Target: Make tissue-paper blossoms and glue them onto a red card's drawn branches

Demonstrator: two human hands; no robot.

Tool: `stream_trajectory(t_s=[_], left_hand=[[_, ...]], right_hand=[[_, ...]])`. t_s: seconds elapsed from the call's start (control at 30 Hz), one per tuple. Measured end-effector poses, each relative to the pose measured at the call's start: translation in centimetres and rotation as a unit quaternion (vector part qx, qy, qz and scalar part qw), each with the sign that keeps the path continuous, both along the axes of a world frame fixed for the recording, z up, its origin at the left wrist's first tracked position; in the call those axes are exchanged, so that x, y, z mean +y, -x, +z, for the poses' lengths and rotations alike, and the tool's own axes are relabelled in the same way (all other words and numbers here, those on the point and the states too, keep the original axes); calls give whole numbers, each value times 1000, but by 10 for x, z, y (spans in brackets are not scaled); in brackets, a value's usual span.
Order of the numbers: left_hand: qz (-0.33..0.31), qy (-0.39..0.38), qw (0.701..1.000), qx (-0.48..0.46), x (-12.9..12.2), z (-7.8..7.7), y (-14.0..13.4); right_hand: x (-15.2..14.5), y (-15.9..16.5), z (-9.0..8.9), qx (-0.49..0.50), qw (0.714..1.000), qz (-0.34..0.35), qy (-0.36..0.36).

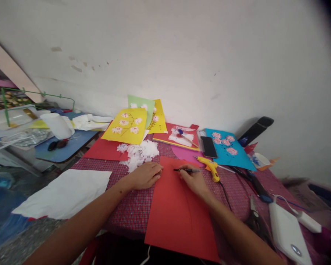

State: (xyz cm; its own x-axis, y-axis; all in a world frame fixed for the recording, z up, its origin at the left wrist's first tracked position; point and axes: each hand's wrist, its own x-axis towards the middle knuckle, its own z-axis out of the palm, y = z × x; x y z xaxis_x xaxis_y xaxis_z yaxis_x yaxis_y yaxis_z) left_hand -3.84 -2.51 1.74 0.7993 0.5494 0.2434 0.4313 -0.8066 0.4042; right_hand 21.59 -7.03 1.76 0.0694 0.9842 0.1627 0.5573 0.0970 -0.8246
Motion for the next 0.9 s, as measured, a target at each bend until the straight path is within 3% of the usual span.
stream_trajectory(t_s=[0.63, 0.9], left_hand=[[-2, -3, 1000, 5, 1, -1, -1], [-3, -3, 1000, 9, 1, -1, 0]], right_hand=[[-7, 8, -3, 17, 998, 51, -14], [-5, 1, -4, 8, 1000, -23, -11]])
